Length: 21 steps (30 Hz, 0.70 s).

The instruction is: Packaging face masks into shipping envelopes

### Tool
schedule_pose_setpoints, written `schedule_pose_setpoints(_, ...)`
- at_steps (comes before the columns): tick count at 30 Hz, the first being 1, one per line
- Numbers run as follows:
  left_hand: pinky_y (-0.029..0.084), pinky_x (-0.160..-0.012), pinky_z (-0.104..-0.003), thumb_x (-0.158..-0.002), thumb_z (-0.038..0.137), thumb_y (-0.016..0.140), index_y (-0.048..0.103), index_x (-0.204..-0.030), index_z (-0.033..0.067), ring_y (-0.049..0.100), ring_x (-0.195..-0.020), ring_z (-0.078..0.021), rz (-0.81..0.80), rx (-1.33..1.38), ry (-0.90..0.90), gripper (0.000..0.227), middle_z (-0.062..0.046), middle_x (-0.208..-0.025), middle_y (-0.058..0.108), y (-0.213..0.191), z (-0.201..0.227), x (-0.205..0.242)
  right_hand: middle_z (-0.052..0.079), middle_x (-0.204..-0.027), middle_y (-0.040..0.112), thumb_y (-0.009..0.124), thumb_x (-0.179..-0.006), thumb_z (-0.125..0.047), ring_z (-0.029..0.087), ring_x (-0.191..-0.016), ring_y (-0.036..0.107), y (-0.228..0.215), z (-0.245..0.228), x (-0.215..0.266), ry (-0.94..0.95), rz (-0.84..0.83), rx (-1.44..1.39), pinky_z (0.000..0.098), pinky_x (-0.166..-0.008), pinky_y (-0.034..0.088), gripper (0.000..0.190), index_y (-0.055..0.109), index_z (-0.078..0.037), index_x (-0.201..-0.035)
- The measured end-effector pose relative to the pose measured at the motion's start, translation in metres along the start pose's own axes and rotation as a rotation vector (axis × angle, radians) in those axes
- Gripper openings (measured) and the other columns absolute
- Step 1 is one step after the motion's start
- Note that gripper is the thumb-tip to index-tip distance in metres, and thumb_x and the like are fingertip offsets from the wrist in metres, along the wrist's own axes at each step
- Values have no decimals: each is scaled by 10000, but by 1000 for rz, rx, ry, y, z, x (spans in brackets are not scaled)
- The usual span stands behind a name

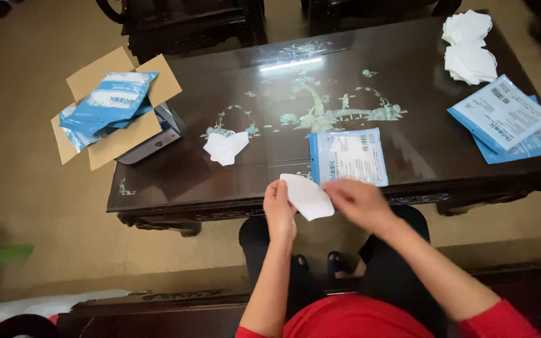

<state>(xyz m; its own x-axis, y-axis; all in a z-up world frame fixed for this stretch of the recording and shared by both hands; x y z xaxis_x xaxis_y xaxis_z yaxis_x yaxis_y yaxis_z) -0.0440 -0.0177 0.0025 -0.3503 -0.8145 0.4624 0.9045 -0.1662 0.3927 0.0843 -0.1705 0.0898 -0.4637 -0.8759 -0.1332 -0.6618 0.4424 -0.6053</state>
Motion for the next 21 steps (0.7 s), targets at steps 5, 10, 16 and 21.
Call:
schedule_pose_setpoints(5, 647, -763, -347, -1020, 193, 610, 617, -1211, 46, 692, -898, -190, -60, -3, -15, 241, -86, -990, 633, 16, 5, 32, 21, -1251, 694, 767, -891, -284, 258, -1224, 622, 26, 9, 6, -212, 165, 116, 400, -1048, 479, 382, 715, -232, -1266)
schedule_pose_setpoints(10, 643, -799, -374, -1026, 149, 591, 601, -1206, 34, 680, -935, -207, -116, 62, -67, 214, -97, -1020, 617, 17, -18, 29, 104, -1241, 733, 813, -815, -22, 150, -1172, 663, 22, 7, 8, 404, 87, -764, 315, -1063, 512, 682, 605, -174, -1446)
schedule_pose_setpoints(16, 561, -1018, -472, -1021, 5, 493, 492, -1275, 37, 635, -1124, -293, -134, 502, -121, 256, -173, -1186, 577, 37, -30, 37, 99, -1173, 692, 795, -830, -20, 193, -975, 686, 33, -8, 15, 526, 247, -1112, 375, -904, 593, 580, 615, -8, -1382)
schedule_pose_setpoints(21, 568, -984, -356, -926, -50, 599, 541, -1196, 85, 576, -1027, -176, -133, 263, -20, 307, -46, -1051, 494, 43, 0, 65, 112, -1047, 702, 805, -837, -11, 184, -875, 691, 34, 36, 4, 622, 415, -1010, 382, -817, 618, 431, 657, 45, -1238)
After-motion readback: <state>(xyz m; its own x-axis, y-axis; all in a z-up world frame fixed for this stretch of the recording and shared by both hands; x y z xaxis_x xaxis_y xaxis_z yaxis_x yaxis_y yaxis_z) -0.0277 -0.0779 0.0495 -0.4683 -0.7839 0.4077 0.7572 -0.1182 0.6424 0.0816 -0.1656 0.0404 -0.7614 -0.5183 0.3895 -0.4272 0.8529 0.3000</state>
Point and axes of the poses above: each hand's wrist, its own x-axis away from the middle knuckle, its own y-axis out of the palm, z = x × y, the point moved 1 cm from there along -x, towards the middle knuckle
